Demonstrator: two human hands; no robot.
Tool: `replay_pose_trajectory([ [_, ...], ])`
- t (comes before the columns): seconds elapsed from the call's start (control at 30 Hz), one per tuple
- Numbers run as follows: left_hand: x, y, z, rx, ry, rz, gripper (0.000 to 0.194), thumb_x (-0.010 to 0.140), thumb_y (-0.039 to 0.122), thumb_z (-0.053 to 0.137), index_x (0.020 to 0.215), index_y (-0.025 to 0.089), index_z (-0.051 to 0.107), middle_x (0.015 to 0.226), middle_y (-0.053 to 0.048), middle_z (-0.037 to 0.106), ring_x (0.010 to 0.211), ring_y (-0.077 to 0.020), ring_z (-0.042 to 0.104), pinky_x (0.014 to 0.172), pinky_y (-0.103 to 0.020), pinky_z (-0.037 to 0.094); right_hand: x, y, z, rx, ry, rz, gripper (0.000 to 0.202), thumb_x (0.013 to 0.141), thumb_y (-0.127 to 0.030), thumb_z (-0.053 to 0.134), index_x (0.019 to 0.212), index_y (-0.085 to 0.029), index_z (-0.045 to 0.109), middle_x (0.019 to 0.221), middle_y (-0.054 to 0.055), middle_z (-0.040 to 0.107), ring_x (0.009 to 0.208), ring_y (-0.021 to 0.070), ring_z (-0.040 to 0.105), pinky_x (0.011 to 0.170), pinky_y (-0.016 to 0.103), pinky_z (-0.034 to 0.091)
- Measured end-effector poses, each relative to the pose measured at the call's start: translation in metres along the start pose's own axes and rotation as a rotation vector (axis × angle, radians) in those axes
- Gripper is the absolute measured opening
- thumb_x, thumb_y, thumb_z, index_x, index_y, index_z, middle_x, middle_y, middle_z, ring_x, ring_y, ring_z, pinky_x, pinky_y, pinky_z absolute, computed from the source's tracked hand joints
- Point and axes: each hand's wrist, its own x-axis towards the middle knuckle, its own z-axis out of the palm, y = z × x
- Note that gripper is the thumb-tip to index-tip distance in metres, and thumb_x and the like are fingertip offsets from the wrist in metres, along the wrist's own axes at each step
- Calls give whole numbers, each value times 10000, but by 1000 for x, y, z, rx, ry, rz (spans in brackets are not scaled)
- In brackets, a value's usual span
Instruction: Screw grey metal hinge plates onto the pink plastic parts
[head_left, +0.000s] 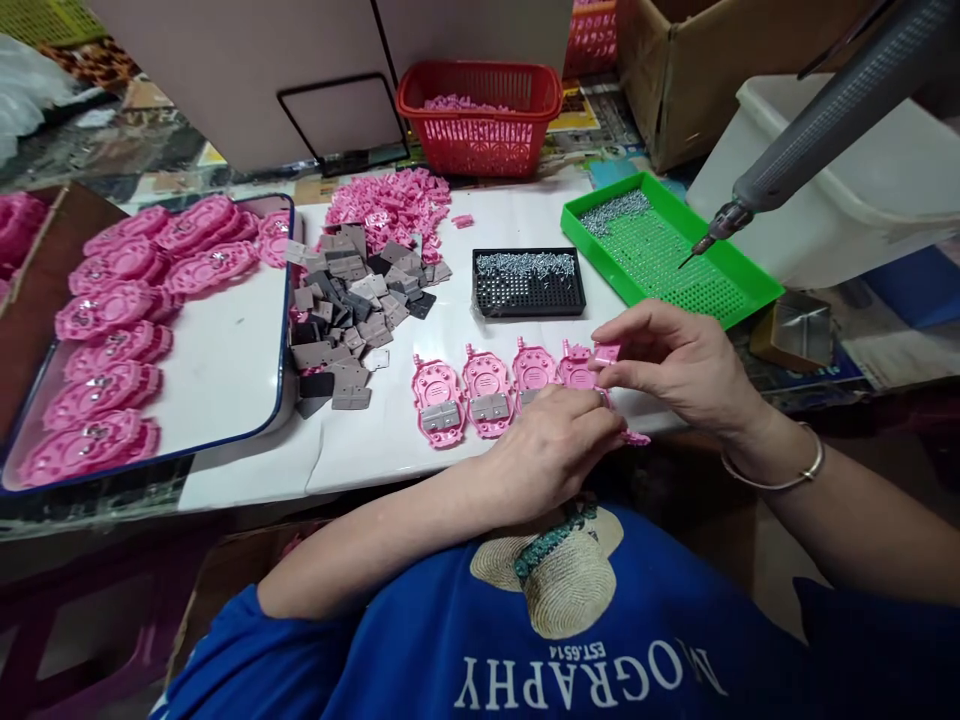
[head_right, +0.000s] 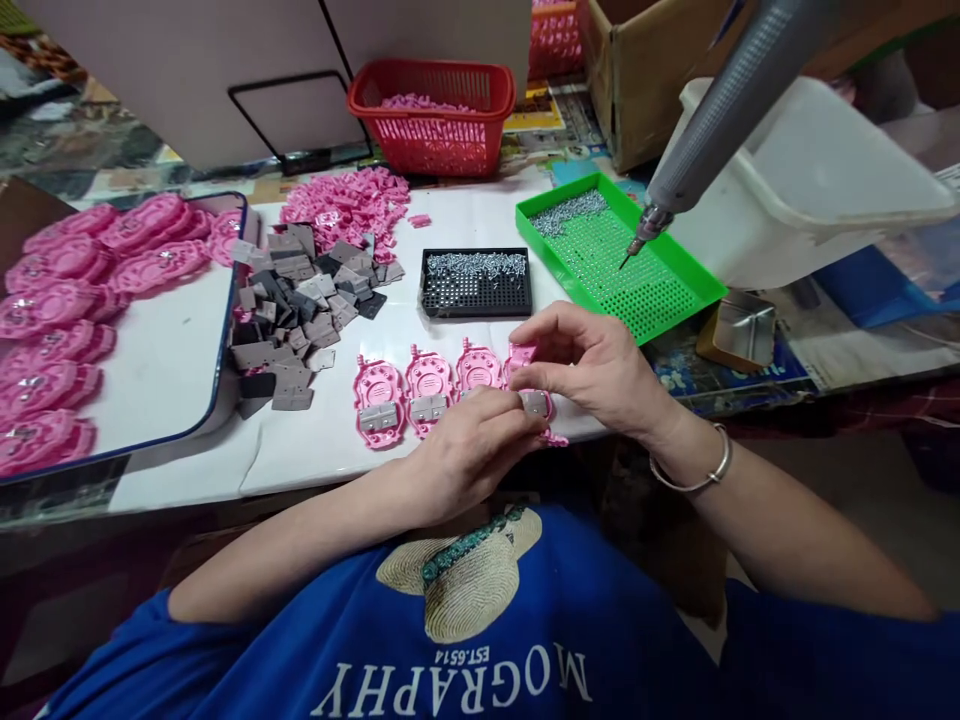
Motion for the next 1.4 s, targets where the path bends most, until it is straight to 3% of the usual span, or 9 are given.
replay_pose_trajectory([
  [0.1,1,-4,-5,2,58,18,191,1007,182,424,977,127,605,902,-81,640,839,-171,572,750,-288,459,-1,0,0,35,-122,27,382,721,-327,830,1069,-227,709,957,31,739,848,153,716,759,262,613],
  [0.2,1,-7,-12,45,95,14,153,991,151,447,1011,121,596,885,-72,627,810,-163,562,721,-274,451,-2,0,1,-106,-87,-69,248,840,-285,725,1086,-256,731,1060,17,738,958,137,709,875,247,592],
  [0.33,-1,-10,-19,67,136,62,126,952,84,480,1015,106,587,875,-68,612,801,-158,555,703,-260,429,-3,0,5,-154,2,-169,150,811,-216,752,951,-268,759,916,-34,751,841,92,717,799,170,587],
  [0.4,-2,-11,-22,77,145,72,118,951,85,478,1001,110,583,868,-65,605,794,-157,548,700,-260,425,-4,1,6,-165,2,-184,240,805,-199,755,1030,-282,741,910,-43,750,798,86,718,739,154,591],
  [0.6,-9,-15,-22,61,159,67,128,977,111,445,996,136,569,916,-75,621,835,-161,560,727,-272,447,-4,2,0,-532,-214,-458,322,874,-166,671,1177,-273,698,1046,-26,749,896,110,725,835,176,580],
  [0.7,-13,-15,-23,28,179,62,130,975,103,451,1035,133,563,909,-69,619,835,-156,564,703,-263,438,-4,3,-1,-678,-208,-579,325,893,-161,639,1204,-249,675,1033,-11,750,865,115,725,792,179,573],
  [0.93,-24,-5,-32,41,49,-7,180,1008,175,424,1003,115,593,799,-40,547,730,-146,497,648,-261,403,11,8,15,-681,-21,-515,166,890,-231,653,1020,-148,712,951,81,686,888,153,663,805,267,546],
  [1.07,-27,-7,-26,83,-39,-8,243,1009,177,396,926,115,616,806,-52,555,753,-161,485,693,-284,422,22,24,25,-785,-7,-555,161,909,-228,618,1010,-147,713,925,77,688,823,146,658,738,269,544],
  [1.4,-23,-16,-14,79,-26,-12,272,1012,194,380,939,118,630,857,-75,591,850,-193,530,832,-327,445,30,39,38,-887,20,-584,204,923,-294,585,785,-166,664,776,52,692,738,170,607,717,313,480],
])
